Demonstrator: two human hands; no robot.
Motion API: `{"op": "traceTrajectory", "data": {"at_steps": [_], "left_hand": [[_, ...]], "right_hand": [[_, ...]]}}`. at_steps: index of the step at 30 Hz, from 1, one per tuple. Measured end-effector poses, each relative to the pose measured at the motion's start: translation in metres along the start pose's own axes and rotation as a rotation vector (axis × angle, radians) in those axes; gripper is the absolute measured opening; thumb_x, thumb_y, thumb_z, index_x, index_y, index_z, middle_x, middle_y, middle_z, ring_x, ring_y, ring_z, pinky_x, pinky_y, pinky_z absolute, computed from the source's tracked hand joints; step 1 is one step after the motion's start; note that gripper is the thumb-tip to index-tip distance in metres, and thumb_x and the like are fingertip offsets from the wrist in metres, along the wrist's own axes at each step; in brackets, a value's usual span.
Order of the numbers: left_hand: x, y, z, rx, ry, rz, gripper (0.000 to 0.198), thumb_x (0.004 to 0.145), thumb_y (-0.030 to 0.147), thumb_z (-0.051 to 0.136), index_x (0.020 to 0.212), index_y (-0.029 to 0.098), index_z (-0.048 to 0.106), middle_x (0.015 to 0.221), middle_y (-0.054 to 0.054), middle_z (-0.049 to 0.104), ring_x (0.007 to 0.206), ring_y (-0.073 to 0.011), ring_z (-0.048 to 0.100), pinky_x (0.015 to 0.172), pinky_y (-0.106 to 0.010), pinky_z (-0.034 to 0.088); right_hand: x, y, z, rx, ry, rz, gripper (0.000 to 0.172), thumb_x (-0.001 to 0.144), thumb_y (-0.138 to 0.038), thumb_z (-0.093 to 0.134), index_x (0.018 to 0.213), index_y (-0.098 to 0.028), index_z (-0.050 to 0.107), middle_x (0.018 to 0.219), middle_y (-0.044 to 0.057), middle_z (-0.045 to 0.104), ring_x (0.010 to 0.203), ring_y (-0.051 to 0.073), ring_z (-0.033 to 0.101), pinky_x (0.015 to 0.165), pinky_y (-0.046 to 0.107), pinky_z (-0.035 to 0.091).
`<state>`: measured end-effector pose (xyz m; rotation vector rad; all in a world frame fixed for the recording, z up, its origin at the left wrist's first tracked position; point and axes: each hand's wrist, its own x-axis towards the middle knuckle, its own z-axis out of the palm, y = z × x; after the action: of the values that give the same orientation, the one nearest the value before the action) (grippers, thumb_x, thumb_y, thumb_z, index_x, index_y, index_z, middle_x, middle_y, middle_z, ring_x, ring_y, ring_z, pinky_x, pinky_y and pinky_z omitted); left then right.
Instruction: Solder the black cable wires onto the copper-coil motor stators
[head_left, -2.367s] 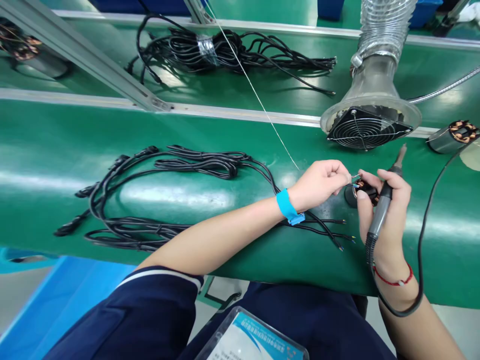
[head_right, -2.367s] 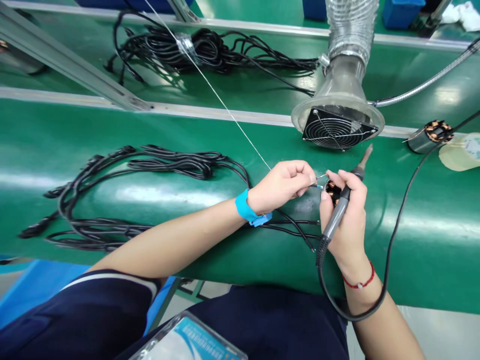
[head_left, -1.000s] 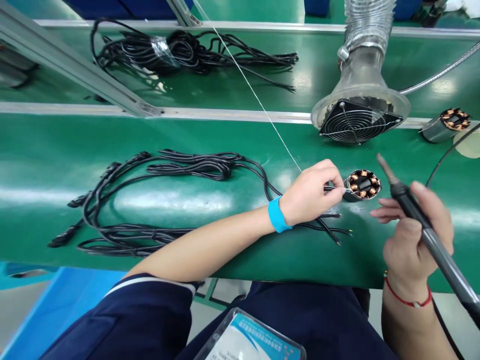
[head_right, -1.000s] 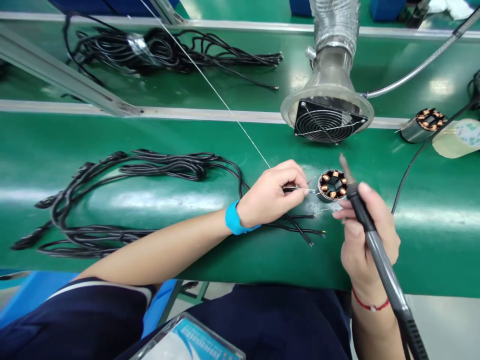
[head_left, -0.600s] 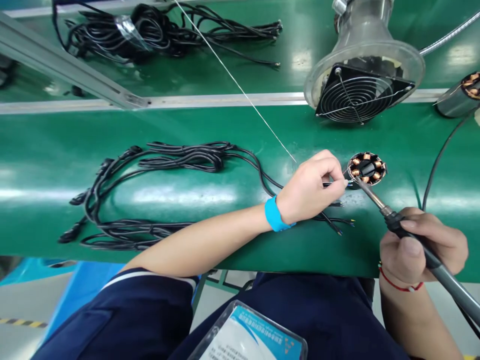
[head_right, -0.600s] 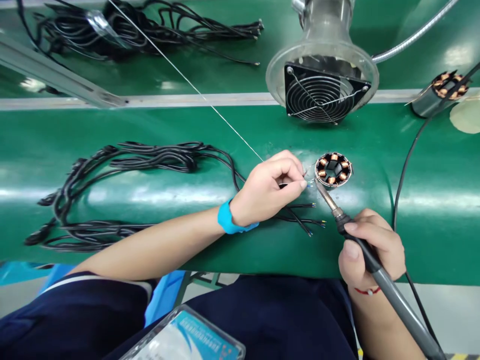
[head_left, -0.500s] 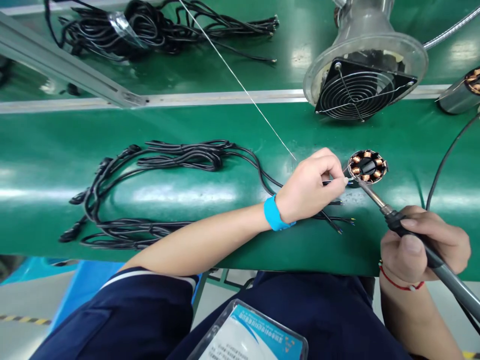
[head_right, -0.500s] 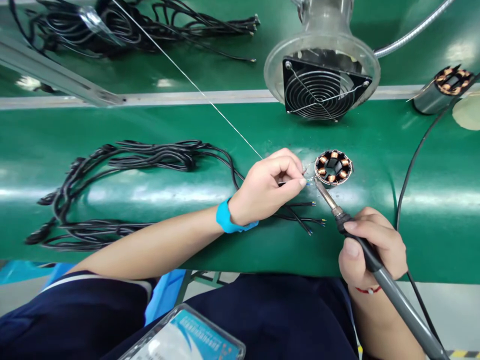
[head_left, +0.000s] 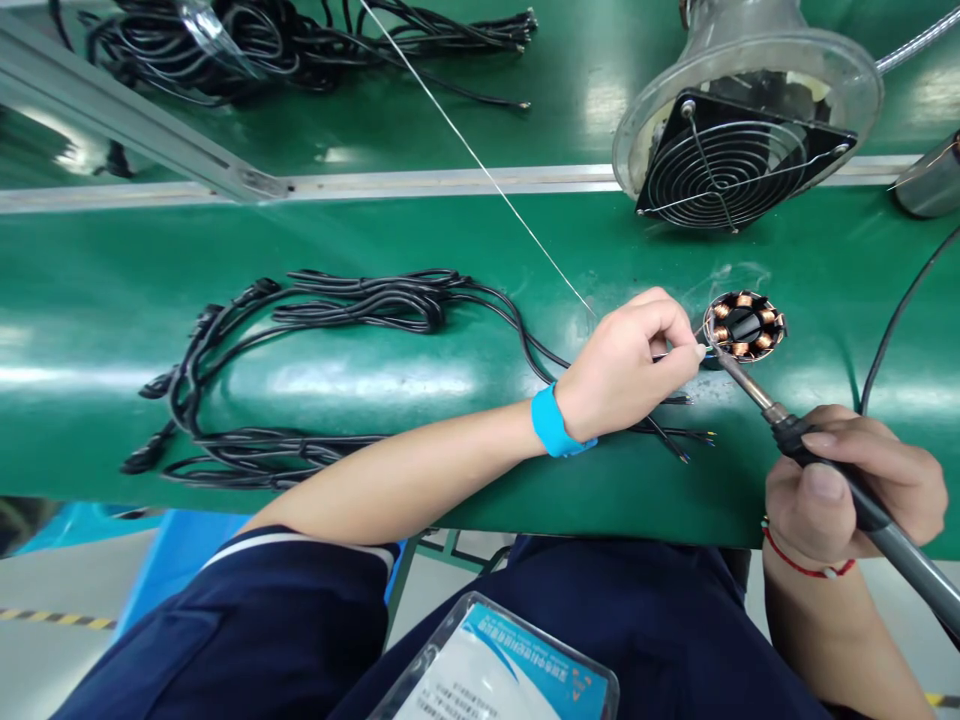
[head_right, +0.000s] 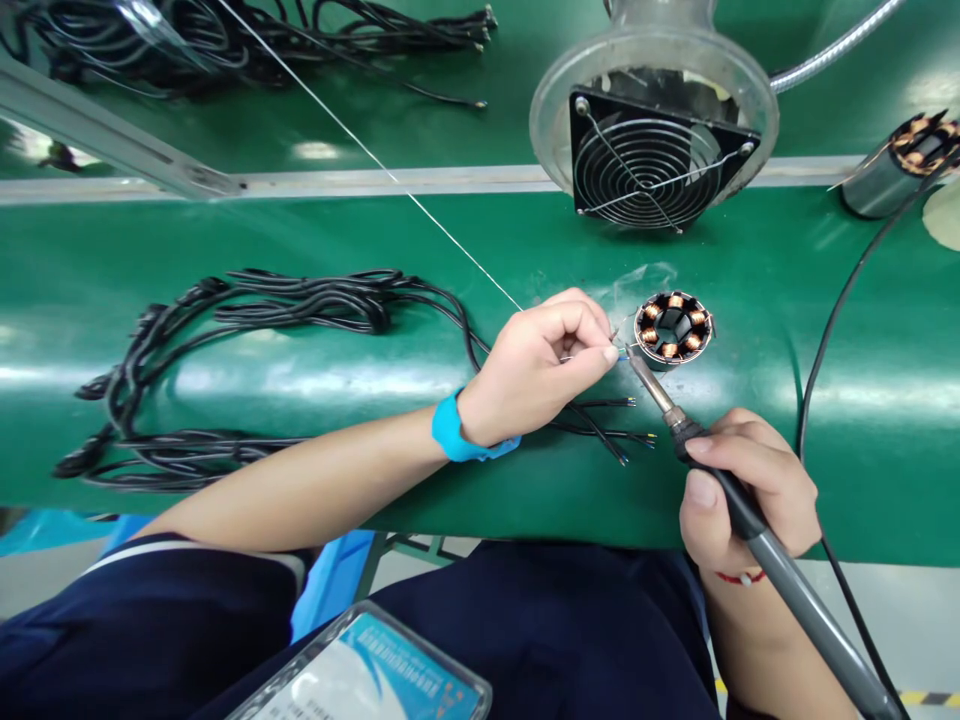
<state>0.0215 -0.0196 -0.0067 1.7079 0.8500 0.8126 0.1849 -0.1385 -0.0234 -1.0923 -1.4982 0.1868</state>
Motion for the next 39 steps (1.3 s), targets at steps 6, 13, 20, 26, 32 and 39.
{"op": "traceTrajectory", "data": {"at_steps": [6,13,20,26,32,39], "left_hand": [[0.001,0.000,0.001,-0.011,-0.005,-0.025,0.022,0.075,0.003,0.057,0.060,0.016,0.048,0.073,0.001,0.053,0.066,-0.0080,0.047,0.061,-0.022,0.040],[0.001,0.001,0.000,-0.027,-0.002,-0.031,0.022,0.075,0.003,0.057,0.060,0.016,0.048,0.072,0.001,0.052,0.066,-0.0082,0.047,0.061,-0.023,0.040],[0.000,0.001,0.001,-0.033,-0.011,-0.056,0.021,0.076,0.005,0.057,0.061,0.016,0.048,0.072,0.001,0.051,0.066,-0.0083,0.048,0.062,-0.023,0.039],[0.000,-0.001,0.001,-0.041,-0.015,-0.059,0.018,0.078,0.010,0.058,0.063,0.016,0.050,0.075,0.000,0.052,0.066,-0.0084,0.048,0.062,-0.023,0.040],[0.001,-0.002,0.001,-0.043,-0.013,-0.053,0.017,0.078,0.011,0.057,0.063,0.016,0.050,0.075,0.000,0.052,0.066,-0.0083,0.048,0.062,-0.022,0.040],[0.002,-0.003,0.002,-0.109,-0.033,-0.110,0.012,0.078,0.013,0.058,0.067,0.014,0.054,0.077,0.001,0.052,0.059,-0.0055,0.045,0.057,-0.022,0.039]], "right_hand": [[-0.002,-0.001,0.000,-0.023,0.009,0.012,0.025,0.081,-0.014,0.060,0.104,-0.018,0.066,0.066,-0.001,0.052,0.055,0.013,0.047,0.049,0.032,0.042],[0.000,-0.003,0.001,-0.031,-0.003,0.028,0.022,0.083,-0.017,0.060,0.104,-0.018,0.066,0.065,-0.001,0.052,0.054,0.013,0.048,0.048,0.032,0.043],[0.005,0.005,0.010,-0.199,0.122,0.029,0.041,0.080,-0.020,0.069,0.120,-0.026,0.065,0.074,-0.002,0.063,0.062,0.014,0.063,0.056,0.031,0.051],[0.021,-0.010,0.025,-0.158,0.079,0.288,0.045,0.089,-0.025,0.062,0.133,-0.032,0.056,0.107,0.001,0.073,0.088,0.021,0.073,0.079,0.043,0.061],[0.030,-0.010,0.026,-0.374,-0.074,0.309,0.045,0.091,-0.030,0.061,0.134,-0.032,0.052,0.115,0.000,0.071,0.115,0.023,0.064,0.103,0.048,0.049],[0.028,-0.008,0.026,-0.418,-0.031,0.290,0.044,0.090,-0.028,0.062,0.133,-0.030,0.052,0.102,0.000,0.074,0.107,0.022,0.066,0.101,0.046,0.047]]}}
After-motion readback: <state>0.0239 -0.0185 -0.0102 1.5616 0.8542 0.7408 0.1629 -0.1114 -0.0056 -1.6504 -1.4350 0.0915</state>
